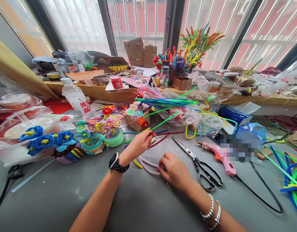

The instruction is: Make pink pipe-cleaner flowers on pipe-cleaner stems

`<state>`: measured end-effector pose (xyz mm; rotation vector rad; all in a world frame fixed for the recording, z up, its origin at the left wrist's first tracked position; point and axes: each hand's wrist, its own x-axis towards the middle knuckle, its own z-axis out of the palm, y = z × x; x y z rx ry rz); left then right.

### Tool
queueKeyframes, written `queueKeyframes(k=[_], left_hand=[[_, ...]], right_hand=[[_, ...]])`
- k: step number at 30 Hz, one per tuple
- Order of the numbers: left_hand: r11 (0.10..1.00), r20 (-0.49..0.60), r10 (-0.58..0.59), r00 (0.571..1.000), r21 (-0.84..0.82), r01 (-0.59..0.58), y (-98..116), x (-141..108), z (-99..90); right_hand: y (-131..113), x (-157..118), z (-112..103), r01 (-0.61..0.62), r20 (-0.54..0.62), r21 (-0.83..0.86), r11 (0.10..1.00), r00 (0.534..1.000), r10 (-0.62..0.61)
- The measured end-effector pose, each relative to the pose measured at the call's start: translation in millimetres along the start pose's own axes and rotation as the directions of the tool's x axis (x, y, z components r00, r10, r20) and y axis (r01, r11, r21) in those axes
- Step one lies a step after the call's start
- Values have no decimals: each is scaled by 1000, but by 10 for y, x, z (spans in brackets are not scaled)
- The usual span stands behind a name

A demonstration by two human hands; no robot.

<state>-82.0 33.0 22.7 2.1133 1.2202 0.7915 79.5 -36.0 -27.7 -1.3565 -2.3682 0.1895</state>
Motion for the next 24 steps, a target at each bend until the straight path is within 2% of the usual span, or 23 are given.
queueKeyframes(k=[3,6,8,10,13,16,20,22,24], left_hand=[[994,171,35,985,99,-52,5,-28,-11],[985,357,68,932,122,-118,2,-46,-26],[982,391,68,918,136,-131,-1,-47,-36],[979,372,59,926,158,-126,-5,-41,-47],[978,336,58,940,171,-121,-15,-26,-64],[976,312,80,947,171,-139,-24,-14,-74],[970,216,125,968,177,-165,3,-10,-36],[970,176,172,969,139,-198,36,-14,10],[968,176,214,961,91,-233,74,-21,63]], right_hand=[[10,5,-10,-10,-86,27,1000,996,13],[51,-1,-50,-49,-149,112,992,987,66],[90,-8,-91,-84,-146,212,974,982,117],[133,-15,-141,-117,-144,339,933,974,174],[207,-16,-223,-173,-142,537,826,946,291],[291,-4,-288,-208,-127,733,648,893,431],[351,30,-323,-74,-105,961,266,793,599],[331,47,-319,-39,-20,996,80,779,627],[284,58,-303,-61,78,997,-48,793,605]])
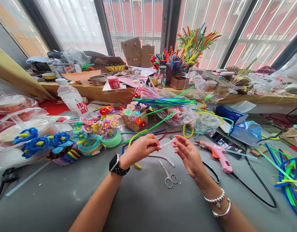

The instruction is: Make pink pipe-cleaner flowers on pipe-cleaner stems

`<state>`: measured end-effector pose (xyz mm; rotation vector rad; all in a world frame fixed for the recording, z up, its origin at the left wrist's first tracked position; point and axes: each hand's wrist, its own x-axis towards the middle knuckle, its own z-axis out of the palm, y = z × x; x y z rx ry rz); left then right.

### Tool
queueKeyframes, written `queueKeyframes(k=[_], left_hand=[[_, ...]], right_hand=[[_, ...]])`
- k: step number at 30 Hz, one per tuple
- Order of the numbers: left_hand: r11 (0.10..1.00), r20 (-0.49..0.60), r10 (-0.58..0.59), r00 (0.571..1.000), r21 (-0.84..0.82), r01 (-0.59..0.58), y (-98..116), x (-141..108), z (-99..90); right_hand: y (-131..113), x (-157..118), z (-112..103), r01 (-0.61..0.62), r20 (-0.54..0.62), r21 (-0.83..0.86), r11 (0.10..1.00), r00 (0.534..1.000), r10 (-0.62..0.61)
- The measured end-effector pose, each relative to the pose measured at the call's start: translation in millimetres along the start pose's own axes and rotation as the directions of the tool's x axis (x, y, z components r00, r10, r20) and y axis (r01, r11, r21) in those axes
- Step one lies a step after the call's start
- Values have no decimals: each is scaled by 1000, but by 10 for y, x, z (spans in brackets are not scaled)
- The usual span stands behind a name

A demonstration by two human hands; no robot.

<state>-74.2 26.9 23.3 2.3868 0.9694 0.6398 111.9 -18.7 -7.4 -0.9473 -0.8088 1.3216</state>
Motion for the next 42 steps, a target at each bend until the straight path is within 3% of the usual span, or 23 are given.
queueKeyframes(k=[6,11,17,20,23,26,28,32,37,42], left_hand=[[999,32,-51,998,-8,51,92,8,90],[999,60,-36,998,-26,38,121,14,128],[964,72,-103,992,-240,118,87,25,127],[949,66,-119,991,-286,133,79,25,118],[953,41,-115,993,-278,122,89,25,125],[963,0,-74,997,-261,72,100,26,139],[960,-20,-66,998,-274,58,106,25,145],[949,-94,-167,982,-284,134,132,23,146],[966,-167,-155,974,-230,114,147,15,153],[985,-175,-70,982,-171,40,116,10,162]], right_hand=[[65,-47,70,-95,1,108,990,995,95],[61,-17,22,-75,-6,64,995,997,76],[0,26,-43,-59,19,239,969,998,56],[4,45,-61,-49,54,241,969,998,37],[17,60,-68,24,54,106,994,998,-30],[4,61,-75,143,69,-169,975,989,-133],[-22,47,-82,213,110,-345,914,976,-186],[-78,-8,-87,320,204,-603,731,947,-246],[-104,-45,-73,405,289,-748,525,912,-292],[-100,-40,-65,439,323,-756,485,895,-306]])
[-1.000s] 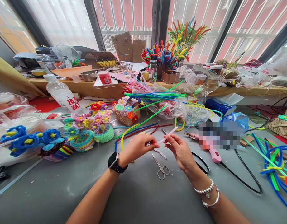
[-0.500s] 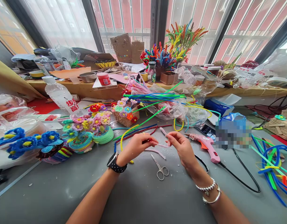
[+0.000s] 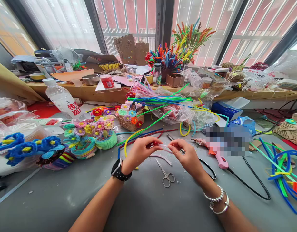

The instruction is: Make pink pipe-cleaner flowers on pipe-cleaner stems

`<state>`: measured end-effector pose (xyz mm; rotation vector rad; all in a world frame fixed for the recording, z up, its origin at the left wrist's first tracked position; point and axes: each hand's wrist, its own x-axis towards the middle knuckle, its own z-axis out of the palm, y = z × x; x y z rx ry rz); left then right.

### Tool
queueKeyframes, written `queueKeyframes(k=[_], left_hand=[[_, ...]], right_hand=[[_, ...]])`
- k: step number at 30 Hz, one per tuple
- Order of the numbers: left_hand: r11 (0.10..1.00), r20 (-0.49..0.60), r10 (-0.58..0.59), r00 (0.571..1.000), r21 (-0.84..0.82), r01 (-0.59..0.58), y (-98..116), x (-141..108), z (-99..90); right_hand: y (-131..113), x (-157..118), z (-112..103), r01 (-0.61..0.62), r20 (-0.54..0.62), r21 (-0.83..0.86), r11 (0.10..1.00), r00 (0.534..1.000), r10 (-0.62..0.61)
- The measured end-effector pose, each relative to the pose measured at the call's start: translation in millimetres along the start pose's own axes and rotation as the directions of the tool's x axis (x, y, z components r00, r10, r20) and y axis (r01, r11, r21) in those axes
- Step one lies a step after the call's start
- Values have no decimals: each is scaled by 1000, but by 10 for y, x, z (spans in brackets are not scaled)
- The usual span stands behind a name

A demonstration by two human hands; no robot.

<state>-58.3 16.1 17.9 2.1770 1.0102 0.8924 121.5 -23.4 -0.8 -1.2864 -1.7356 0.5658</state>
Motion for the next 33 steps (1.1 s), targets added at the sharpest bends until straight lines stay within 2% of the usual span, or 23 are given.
queueKeyframes(k=[7,14,19,25,29,33], left_hand=[[999,19,28,999,20,-28,-16,5,-4],[996,23,39,999,85,-41,-21,-2,-2],[958,37,171,985,226,-175,-14,-10,-17],[938,38,261,964,227,-263,-32,-20,-38],[961,-5,214,977,181,-210,-2,-6,-33],[994,-79,79,994,83,-73,9,10,-46]], right_hand=[[14,7,15,33,29,-30,999,999,-32],[26,0,61,-7,55,-15,1000,998,8],[25,4,65,-50,92,20,999,995,48],[4,10,42,-98,147,72,993,985,87],[-1,14,15,-98,149,85,992,985,85],[14,19,-7,62,76,23,998,995,-64]])
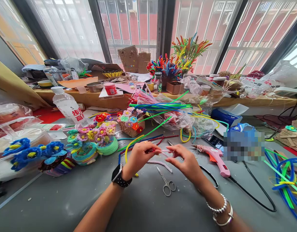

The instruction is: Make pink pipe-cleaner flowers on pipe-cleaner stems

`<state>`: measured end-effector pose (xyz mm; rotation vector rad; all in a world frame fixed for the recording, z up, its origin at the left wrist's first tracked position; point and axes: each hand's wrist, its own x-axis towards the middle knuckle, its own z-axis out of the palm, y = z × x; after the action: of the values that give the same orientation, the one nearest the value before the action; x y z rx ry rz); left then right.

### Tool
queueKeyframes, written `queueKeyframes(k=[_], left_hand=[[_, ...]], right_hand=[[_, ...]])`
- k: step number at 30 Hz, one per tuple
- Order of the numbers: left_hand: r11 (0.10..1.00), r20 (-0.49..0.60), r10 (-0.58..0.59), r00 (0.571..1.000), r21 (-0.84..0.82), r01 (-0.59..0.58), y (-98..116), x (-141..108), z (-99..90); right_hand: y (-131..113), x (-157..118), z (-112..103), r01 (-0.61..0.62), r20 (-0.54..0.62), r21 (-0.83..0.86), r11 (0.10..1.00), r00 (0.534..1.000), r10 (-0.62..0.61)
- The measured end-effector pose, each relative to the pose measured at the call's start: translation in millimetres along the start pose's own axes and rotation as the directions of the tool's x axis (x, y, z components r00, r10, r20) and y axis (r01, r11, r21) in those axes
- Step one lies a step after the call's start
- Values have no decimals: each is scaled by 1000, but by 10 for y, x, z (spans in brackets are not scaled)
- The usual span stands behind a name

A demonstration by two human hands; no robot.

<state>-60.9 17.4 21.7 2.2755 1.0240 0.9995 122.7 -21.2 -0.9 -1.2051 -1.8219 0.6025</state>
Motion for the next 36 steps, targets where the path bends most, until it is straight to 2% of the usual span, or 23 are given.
queueKeyframes(k=[4,10,13,15,17,19,20,22,25,27,31,33,36], left_hand=[[992,10,-81,997,-95,82,-1,8,-15],[984,18,-134,991,-112,135,30,10,-8],[984,11,-143,990,-104,143,35,11,-6],[981,14,-154,988,-119,154,27,11,-2],[971,33,-183,983,-150,186,12,10,9],[953,72,-213,974,-204,224,-1,8,28],[942,104,-225,969,-231,243,-4,6,40],[924,159,-240,958,-264,275,4,3,63],[909,161,-258,953,-295,295,36,1,90],[880,138,-278,951,-360,309,45,3,104],[810,130,-357,925,-451,376,-1,11,135],[789,144,-381,913,-464,402,-35,13,152],[780,211,-380,901,-450,435,-60,8,173]], right_hand=[[33,-16,15,115,-18,-148,982,993,-119],[53,-46,31,141,-31,-264,954,987,-155],[32,-52,22,138,-35,-273,952,988,-153],[16,-49,10,119,-58,-220,968,989,-135],[5,-38,-8,55,-98,-102,993,993,-65],[4,-18,-30,-80,-118,90,993,989,91],[9,-6,-40,-162,-108,202,966,976,187],[28,16,-56,-309,-57,413,857,930,362],[69,36,-72,-393,5,592,703,874,485],[84,40,-86,-388,6,608,693,875,485],[41,38,-117,-335,-2,513,790,920,391],[-6,32,-116,-315,66,459,831,945,321],[-74,13,-80,-295,170,400,868,954,246]])
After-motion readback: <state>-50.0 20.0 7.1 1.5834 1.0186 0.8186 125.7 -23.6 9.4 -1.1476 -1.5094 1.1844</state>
